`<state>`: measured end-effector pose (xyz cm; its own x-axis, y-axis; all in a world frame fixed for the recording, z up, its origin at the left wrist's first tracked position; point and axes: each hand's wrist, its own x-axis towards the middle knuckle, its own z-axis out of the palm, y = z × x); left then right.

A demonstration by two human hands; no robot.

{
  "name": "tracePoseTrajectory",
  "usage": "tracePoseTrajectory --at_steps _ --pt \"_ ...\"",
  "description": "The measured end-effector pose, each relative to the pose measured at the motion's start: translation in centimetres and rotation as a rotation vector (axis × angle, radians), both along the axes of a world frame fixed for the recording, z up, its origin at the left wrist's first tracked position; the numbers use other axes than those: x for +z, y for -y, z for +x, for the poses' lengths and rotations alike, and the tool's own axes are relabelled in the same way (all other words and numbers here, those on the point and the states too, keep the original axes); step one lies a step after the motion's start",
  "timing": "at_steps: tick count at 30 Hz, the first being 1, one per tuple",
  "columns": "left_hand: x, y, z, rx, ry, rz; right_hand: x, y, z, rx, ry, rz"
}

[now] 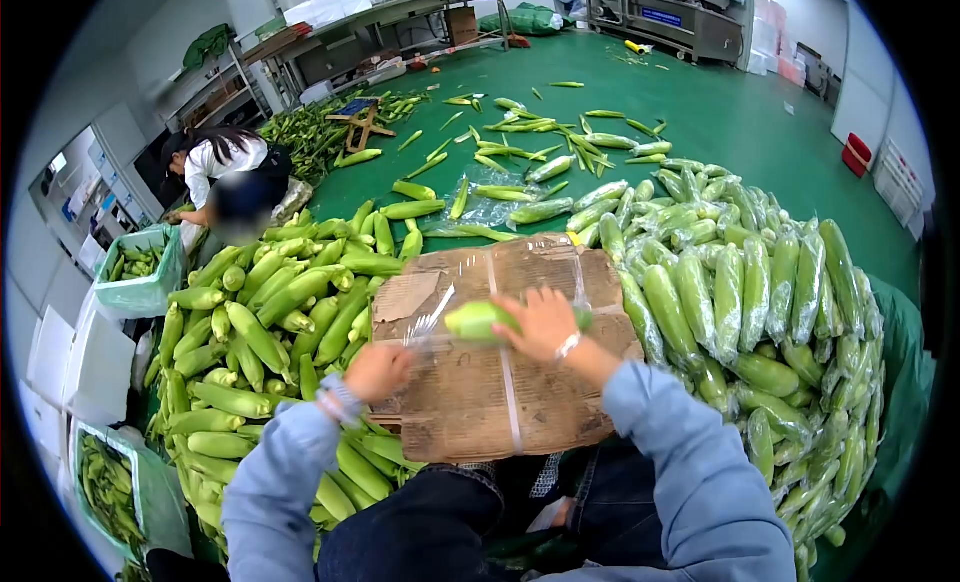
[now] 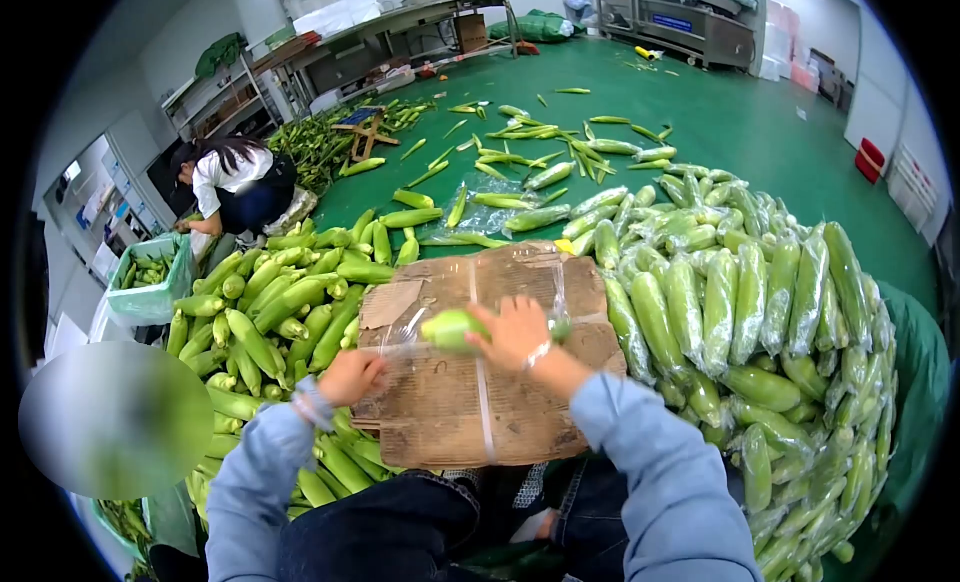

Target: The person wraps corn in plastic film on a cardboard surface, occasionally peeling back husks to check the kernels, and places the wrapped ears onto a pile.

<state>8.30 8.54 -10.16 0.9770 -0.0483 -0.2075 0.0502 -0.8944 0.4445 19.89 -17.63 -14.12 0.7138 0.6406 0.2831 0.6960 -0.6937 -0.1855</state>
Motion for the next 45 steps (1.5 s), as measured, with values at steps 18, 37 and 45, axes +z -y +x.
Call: tracePoseTrajectory --at_steps 18,37,45 --pt "2.4 13.6 -5.1 -0.477 0.512 0.534 -0.5 -3.9 -3.8 0.175 0.038 0.105" --pt "-1.3 12.8 11.4 -0.691 0.056 0.218 2.7 -4.3 13.9 -0.347 -0.710 -0.500" --pt "1.6 9.2 0.8 -1.278 -0.897 0.202 -0.3 -2.7 14.2 -0.223 -0.481 -0.416"
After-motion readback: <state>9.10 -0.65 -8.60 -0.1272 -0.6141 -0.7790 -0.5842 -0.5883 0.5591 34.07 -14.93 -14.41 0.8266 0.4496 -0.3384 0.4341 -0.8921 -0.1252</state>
